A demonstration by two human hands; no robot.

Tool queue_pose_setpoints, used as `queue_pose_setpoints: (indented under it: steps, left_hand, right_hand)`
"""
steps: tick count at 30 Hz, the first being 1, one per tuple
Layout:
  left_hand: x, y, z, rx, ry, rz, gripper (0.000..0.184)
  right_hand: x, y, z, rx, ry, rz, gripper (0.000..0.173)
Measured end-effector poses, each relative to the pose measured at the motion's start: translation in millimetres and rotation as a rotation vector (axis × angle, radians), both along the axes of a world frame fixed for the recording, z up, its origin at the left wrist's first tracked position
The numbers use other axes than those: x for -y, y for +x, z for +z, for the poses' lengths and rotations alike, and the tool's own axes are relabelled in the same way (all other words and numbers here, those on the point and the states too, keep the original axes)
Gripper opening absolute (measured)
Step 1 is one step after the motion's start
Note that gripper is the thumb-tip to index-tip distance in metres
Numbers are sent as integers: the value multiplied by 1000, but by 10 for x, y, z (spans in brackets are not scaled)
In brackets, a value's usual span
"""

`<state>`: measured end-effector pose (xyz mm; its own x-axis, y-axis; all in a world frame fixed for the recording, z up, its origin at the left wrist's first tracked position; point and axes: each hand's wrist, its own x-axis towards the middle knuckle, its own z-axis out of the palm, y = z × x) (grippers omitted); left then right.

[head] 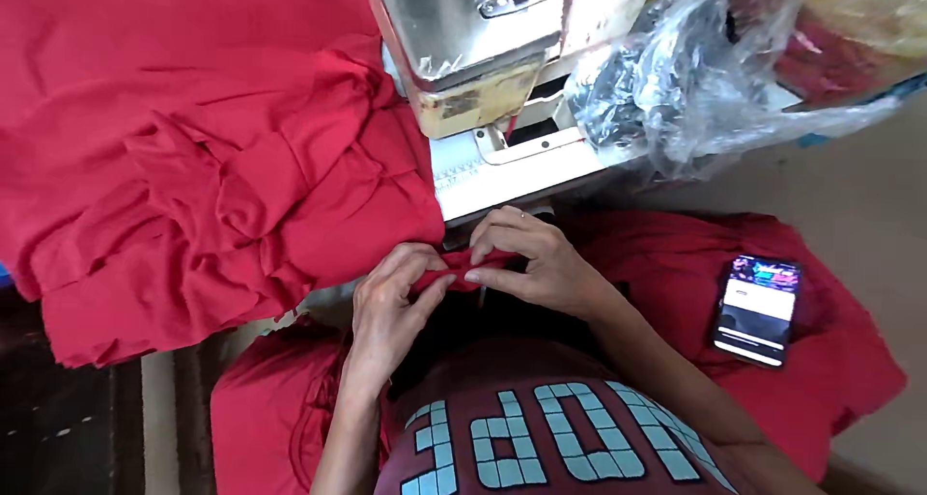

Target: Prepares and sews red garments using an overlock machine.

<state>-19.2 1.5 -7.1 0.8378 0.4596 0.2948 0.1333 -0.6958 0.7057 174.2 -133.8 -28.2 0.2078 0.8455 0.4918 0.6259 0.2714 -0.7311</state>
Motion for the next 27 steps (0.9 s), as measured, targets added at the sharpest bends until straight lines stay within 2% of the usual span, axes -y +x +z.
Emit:
queue_pose_setpoints:
  steps: [6, 11, 14, 17, 19, 22, 25, 27]
  left_hand:
    - [12, -14, 5, 18, -68, 26, 11]
    - [41, -3, -8, 89, -88, 43, 9]
    - [53, -7, -20, 91, -30, 105, 11]
    - [47, -32, 13, 50, 63, 149, 25]
    - [31, -63, 50, 47, 156, 163, 20]
    - [-59, -123, 234, 51, 198, 179, 22]
    - [-212, -202, 536, 105, 142, 187, 20]
    - [-334, -227, 718, 109, 229, 273, 21]
  right_hand:
    - [-31, -23, 4, 82, 86, -53, 11]
    - [-71, -76, 20, 155, 104, -147, 17]
    - [-124, -96, 27, 178, 119, -178, 20]
    - [-155, -87, 72, 195, 86, -133, 18]
    - [-189, -60, 109, 240, 41, -65, 23]
    - [-341, 21, 252, 311, 20, 34, 25]
    - [-597, 67, 580, 394, 101, 74, 27]
    - [-813, 95, 814, 467, 131, 108, 26]
